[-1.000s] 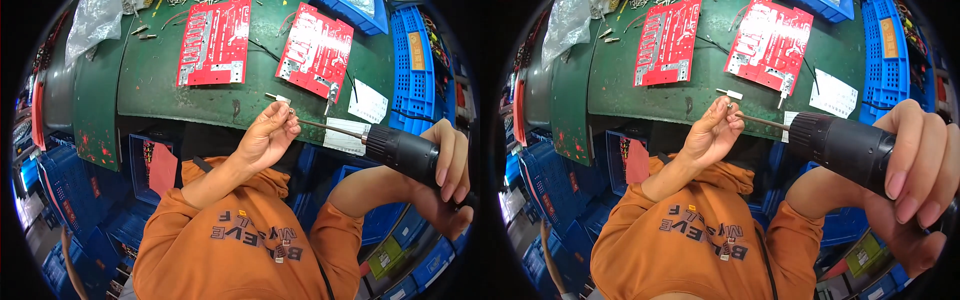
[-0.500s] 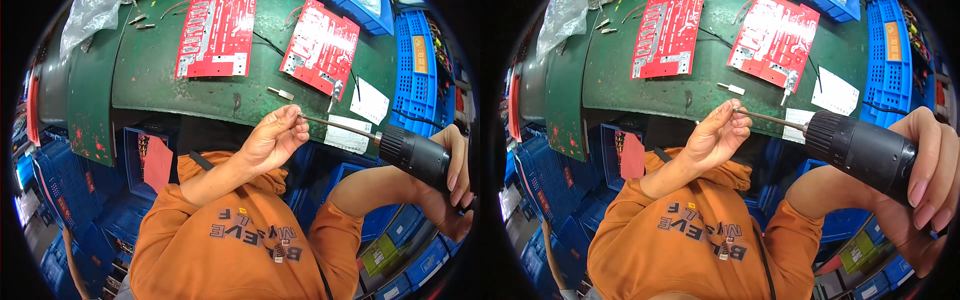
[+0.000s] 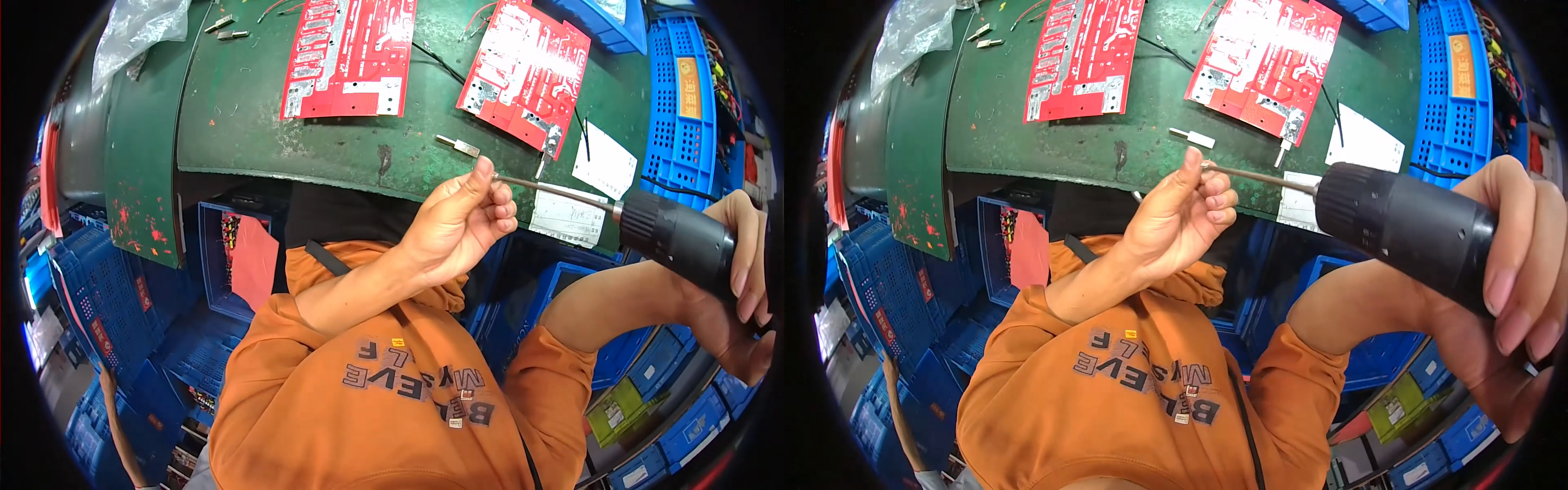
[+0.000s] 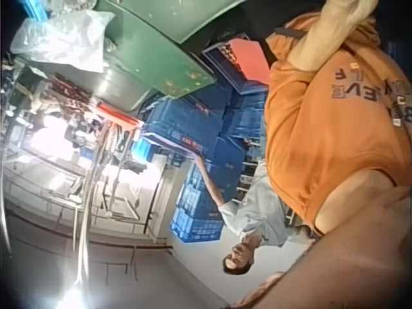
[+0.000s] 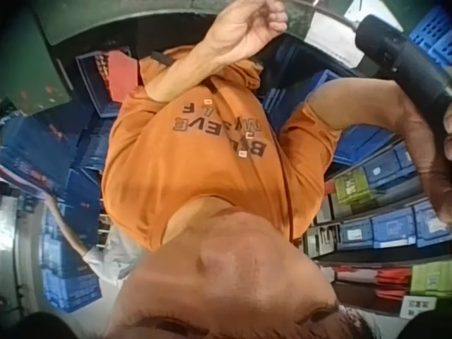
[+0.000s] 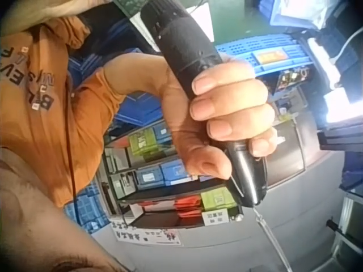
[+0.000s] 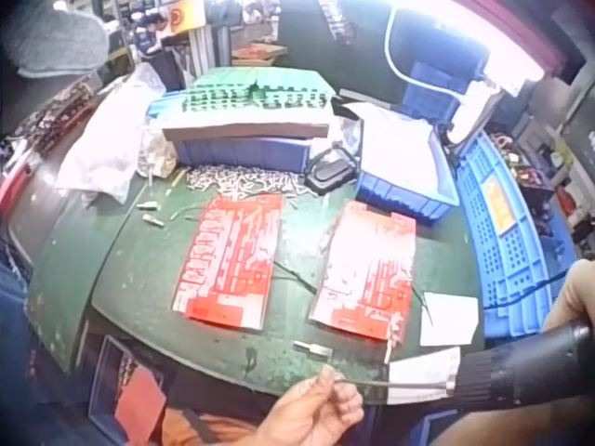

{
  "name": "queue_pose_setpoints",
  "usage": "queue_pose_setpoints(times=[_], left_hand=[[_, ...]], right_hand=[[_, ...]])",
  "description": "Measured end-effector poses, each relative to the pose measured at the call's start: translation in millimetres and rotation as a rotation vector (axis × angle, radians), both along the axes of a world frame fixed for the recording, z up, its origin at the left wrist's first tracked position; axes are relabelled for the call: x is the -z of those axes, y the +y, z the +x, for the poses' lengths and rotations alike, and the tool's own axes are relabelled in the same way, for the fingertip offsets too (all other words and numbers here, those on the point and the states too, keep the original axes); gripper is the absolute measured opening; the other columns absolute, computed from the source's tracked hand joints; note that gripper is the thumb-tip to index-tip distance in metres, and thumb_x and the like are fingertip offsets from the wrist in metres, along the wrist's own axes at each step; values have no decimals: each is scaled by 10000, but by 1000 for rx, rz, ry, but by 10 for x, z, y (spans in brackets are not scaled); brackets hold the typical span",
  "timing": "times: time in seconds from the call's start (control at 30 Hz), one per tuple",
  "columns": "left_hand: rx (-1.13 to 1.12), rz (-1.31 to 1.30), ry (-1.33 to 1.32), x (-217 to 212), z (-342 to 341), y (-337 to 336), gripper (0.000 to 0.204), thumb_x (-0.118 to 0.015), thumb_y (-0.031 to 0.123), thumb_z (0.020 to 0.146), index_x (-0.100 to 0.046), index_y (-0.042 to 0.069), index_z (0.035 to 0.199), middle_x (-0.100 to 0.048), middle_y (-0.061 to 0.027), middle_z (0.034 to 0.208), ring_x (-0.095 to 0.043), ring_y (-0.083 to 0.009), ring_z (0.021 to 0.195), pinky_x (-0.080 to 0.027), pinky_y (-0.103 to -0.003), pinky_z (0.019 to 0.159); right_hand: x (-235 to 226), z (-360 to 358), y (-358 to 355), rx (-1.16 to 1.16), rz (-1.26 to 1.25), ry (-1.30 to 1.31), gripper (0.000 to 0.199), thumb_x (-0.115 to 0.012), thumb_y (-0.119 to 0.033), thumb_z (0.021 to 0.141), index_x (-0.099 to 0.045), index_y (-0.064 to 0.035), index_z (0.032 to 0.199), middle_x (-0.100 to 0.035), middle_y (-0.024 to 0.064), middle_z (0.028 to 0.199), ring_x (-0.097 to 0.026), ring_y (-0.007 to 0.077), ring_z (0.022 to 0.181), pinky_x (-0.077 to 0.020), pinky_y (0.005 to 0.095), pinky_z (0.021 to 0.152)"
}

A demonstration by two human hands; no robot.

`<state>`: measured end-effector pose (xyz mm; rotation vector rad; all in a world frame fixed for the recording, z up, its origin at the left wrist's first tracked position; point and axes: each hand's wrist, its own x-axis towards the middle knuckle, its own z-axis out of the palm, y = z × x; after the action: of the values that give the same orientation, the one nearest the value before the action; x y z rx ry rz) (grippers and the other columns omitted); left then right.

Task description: Assembling red printed circuit boards (PCBs) onto a metal base using an electric screwdriver.

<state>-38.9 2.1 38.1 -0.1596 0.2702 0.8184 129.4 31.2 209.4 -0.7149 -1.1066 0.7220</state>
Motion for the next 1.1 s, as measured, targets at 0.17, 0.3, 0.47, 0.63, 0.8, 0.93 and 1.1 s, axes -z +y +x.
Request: queue_pose_setpoints(times=[0.17, 0.3, 0.47, 0.63, 0.8, 0.93, 1.1], left_hand=[[-38, -8, 55, -27, 41, 97, 250, -474, 279, 964, -489, 64, 839, -474, -33, 772, -436, -125, 723, -393, -254, 656], [-93, 106, 255, 206, -181, 34, 253, -401, 233, 982, -474, 37, 839, -511, -87, 791, -467, -169, 730, -411, -308, 677], [-276, 1122, 1530, 230, -321, 137, 177, -626, -26, 778, -566, 2, 942, -581, -100, 866, -559, -178, 751, -458, -296, 672], [-194, 1572, 1838, 285, 24, 358, 277, -723, 115, 689, -598, 54, 929, -555, -74, 956, -521, -246, 879, -359, -375, 777], [-260, 1482, 1992, 414, 238, 291, 278, -748, 202, 666, -633, 59, 874, -546, -56, 910, -492, -209, 899, -316, -382, 800], [-381, 1450, 2006, 516, 295, 263, 207, -740, 178, 674, -652, 79, 833, -571, -32, 847, -517, -205, 861, -314, -409, 833], [-433, 1565, 1875, 546, 307, 308, 157, -721, 58, 690, -662, 86, 832, -616, -37, 793, -554, -218, 783, -364, -386, 830]], right_hand=[[288, 89, 191, -586, 195, 86, 360, -549, -229, 897, -428, 14, 1134, -482, 89, 805, -498, 206, 634, -452, 351, 559], [243, 330, 320, -639, 187, -120, 357, -543, -240, 904, -430, 8, 1134, -482, 90, 794, -497, 203, 621, -451, 347, 558], [327, 227, 339, -511, 176, 8, 377, -532, -286, 918, -431, 10, 1129, -483, 92, 779, -499, 203, 615, -453, 338, 544], [378, 227, 330, -481, 149, 57, 394, -536, -294, 918, -425, 16, 1133, -480, 96, 768, -498, 209, 595, -456, 332, 528], [406, 241, 266, -487, 143, 46, 410, -575, -274, 896, -414, 22, 1129, -481, 104, 776, -508, 218, 605, -463, 341, 537], [410, 291, 218, -504, 142, 95, 427, -589, -269, 888, -403, 23, 1138, -480, 108, 781, -506, 220, 603, -460, 350, 534], [398, 347, 189, -517, 148, 77, 433, -585, -278, 889, -409, 25, 1142, -481, 104, 788, -504, 218, 614, -451, 354, 535]])
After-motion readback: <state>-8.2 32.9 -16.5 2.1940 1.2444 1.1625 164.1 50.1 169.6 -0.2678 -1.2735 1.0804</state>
